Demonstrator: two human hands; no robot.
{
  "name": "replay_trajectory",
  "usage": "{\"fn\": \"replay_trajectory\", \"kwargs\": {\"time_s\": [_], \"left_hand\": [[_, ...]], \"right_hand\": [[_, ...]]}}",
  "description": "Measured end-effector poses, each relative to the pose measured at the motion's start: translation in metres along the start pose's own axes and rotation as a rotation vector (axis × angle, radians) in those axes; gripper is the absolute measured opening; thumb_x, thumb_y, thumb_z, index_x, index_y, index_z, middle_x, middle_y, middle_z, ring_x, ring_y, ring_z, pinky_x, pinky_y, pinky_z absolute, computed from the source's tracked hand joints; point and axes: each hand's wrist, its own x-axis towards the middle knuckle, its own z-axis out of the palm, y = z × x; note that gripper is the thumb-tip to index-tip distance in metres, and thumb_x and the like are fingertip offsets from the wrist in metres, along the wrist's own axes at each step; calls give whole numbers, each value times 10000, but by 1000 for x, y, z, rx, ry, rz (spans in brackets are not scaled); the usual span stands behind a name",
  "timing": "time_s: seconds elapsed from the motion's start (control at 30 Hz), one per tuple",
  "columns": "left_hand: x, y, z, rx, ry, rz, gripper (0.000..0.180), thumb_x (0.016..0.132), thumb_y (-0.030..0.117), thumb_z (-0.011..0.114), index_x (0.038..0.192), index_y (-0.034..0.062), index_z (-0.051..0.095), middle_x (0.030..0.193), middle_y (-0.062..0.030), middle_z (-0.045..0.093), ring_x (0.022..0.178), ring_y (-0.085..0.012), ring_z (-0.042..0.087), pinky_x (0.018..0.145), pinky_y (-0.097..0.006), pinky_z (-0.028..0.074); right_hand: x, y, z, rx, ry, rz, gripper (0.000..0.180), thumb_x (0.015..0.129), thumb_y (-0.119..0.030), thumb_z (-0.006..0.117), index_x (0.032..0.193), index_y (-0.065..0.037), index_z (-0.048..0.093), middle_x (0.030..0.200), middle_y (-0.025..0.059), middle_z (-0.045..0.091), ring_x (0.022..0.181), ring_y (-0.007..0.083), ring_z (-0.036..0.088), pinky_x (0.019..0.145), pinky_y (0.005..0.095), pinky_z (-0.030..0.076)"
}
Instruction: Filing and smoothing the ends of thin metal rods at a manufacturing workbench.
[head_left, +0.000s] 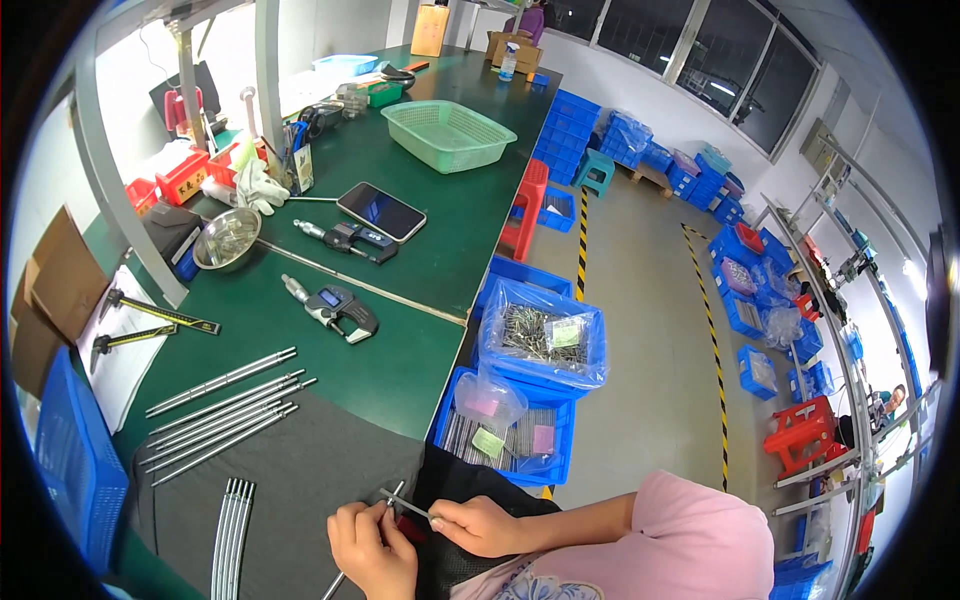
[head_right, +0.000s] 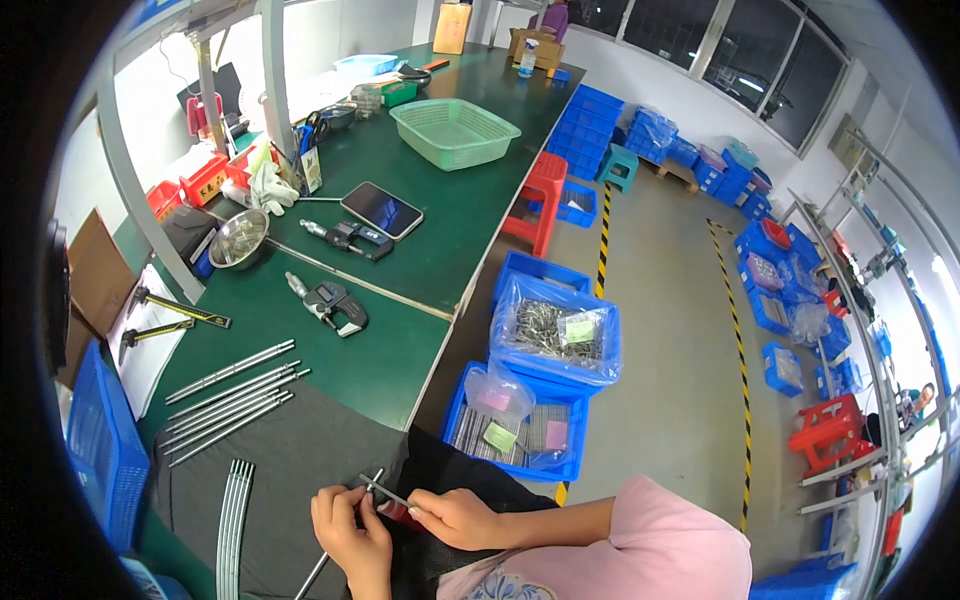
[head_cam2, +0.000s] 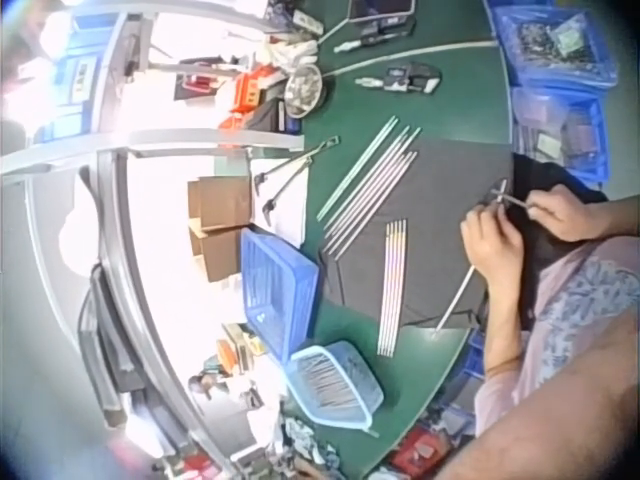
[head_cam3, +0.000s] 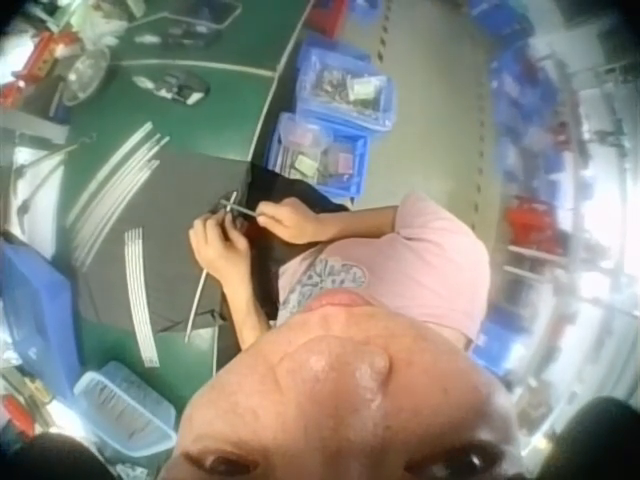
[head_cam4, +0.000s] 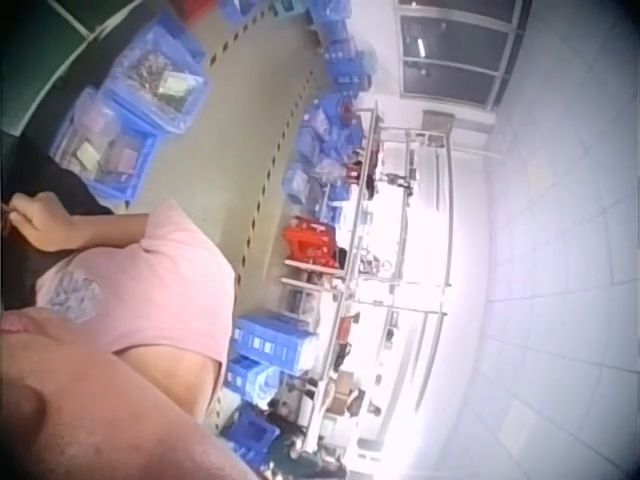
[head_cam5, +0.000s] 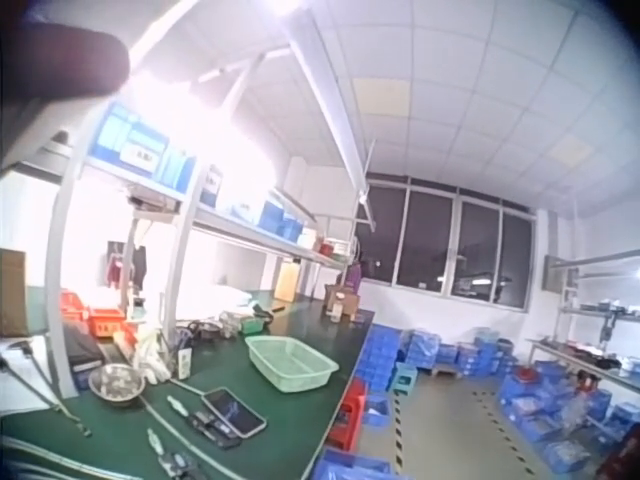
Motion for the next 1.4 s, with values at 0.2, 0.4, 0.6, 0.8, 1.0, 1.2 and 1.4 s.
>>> {"fn": "replay_trajectory", "kwargs": {"time_s": [0.2, 0.4, 0.6, 0.8, 1.0, 1.2, 1.4], "left_hand": [[2, 0, 0, 3, 5, 3, 112, 642, -40, 603, 719, 4, 534, 729, -118, 497, 670, -290, 480, 589, -365, 382], [2, -1, 0, 3, 14, 16, 111, 642, -39, 603, 718, 6, 535, 728, -120, 497, 674, -291, 483, 592, -368, 385], [2, 2, 0, 1, 11, 8, 106, 641, -39, 604, 710, 6, 536, 722, -118, 498, 670, -288, 480, 591, -367, 384], [1, 2, -2, 3, 14, -1, 110, 634, -42, 602, 707, 7, 536, 719, -117, 498, 666, -287, 479, 588, -365, 383], [3, -2, 1, -12, 7, -5, 117, 635, -27, 616, 716, 20, 546, 727, -99, 505, 657, -278, 480, 572, -359, 383], [5, -4, 1, -9, 20, -13, 123, 640, -4, 636, 714, 43, 549, 737, -66, 511, 649, -257, 483, 554, -349, 384], [2, -2, 0, -17, 26, 1, 124, 643, 4, 640, 720, 45, 552, 742, -63, 513, 649, -254, 483, 557, -346, 387]], "right_hand": [[1, 0, 1, -7, -4, 10, 114, 888, -148, 483, 875, -37, 506, 580, 152, 505, 526, 319, 543, 460, 371, 388], [1, 2, 2, -3, -4, 17, 122, 890, -186, 468, 896, -68, 499, 588, 154, 542, 569, 355, 555, 473, 419, 398], [0, 1, 0, 9, 11, -5, 109, 890, -138, 483, 872, -33, 508, 576, 147, 498, 509, 310, 532, 459, 359, 383], [-1, 4, 3, 23, 0, -4, 122, 893, -185, 467, 899, -70, 505, 574, 152, 531, 551, 350, 550, 464, 415, 387], [0, 4, 1, 36, 8, 22, 115, 889, -176, 484, 904, -64, 505, 555, 152, 505, 524, 343, 536, 454, 400, 374], [5, 1, -3, 6, -14, 23, 106, 886, -161, 491, 902, -57, 505, 563, 142, 500, 519, 334, 530, 453, 389, 368], [-4, 4, 2, 55, 66, -15, 114, 869, -136, 522, 940, -49, 498, 564, 109, 510, 476, 250, 527, 451, 343, 364]]}}
